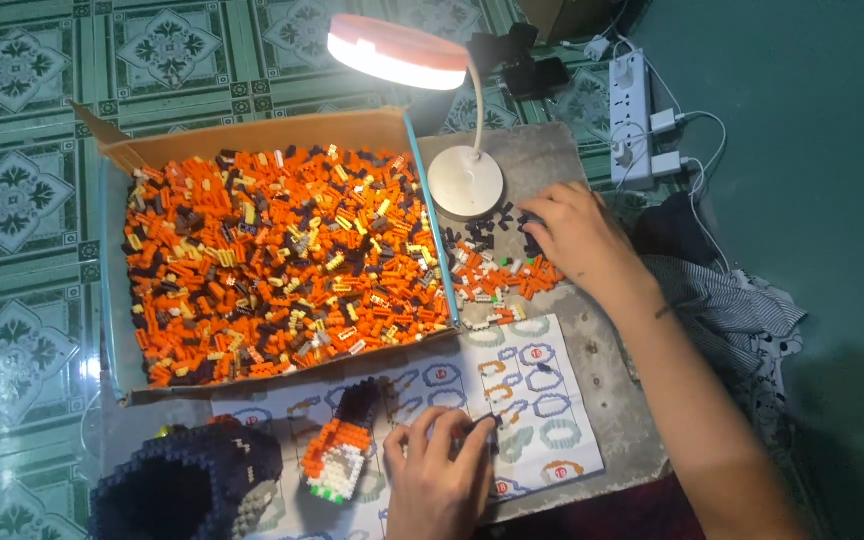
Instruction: Assembling a complex structure using small interlocking plastic toy pieces and a hammer to secure them.
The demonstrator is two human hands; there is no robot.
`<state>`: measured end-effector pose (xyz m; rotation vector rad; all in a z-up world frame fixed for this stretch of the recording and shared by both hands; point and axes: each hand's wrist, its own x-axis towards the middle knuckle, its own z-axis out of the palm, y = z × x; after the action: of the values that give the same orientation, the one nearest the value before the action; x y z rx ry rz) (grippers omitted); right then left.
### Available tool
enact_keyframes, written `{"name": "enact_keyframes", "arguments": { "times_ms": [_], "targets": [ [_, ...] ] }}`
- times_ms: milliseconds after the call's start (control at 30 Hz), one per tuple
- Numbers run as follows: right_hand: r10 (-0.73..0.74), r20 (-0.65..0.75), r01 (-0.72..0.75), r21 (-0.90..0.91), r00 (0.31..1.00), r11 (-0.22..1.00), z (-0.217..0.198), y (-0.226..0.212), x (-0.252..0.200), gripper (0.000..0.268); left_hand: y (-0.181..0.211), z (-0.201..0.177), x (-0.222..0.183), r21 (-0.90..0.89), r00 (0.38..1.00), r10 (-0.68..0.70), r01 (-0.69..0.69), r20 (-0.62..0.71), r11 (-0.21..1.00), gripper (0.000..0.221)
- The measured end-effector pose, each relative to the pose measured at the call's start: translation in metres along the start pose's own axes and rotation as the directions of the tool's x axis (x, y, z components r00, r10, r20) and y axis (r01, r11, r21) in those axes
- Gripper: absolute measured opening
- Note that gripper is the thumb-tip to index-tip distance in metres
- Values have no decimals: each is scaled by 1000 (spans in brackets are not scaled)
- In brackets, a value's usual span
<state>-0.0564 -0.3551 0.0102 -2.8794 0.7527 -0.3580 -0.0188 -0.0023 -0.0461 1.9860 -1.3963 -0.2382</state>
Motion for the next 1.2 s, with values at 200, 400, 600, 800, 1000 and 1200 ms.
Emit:
{"name": "enact_keyframes", "arguments": {
  "times_ms": [200,400,600,800,1000,1200],
  "targets": [
    [-53,49,54,-21,997,998,6,5,3,10,-1,-6,3,-27,999,21,-20,29,999,40],
    [-140,20,140,2,990,990,-5,-8,-1,7,8,-24,11,-61,996,-24,30,89,998,46],
    [-93,-7,89,368,996,926,-71,-88,-95,27,14,-40,18,-23,999,23,-23,29,999,41],
    [292,14,-274,395,956,877,-53,-133,-195,33,17,-44,20,-27,996,78,-77,52,997,40],
    [280,-79,-243,314,957,918,-25,-152,-208,25,16,-45,19,-84,987,98,-88,127,993,45],
    [251,-61,-223,297,966,929,-23,-155,-209,34,16,-42,18,-58,990,91,-86,104,995,42]
  ]
}}
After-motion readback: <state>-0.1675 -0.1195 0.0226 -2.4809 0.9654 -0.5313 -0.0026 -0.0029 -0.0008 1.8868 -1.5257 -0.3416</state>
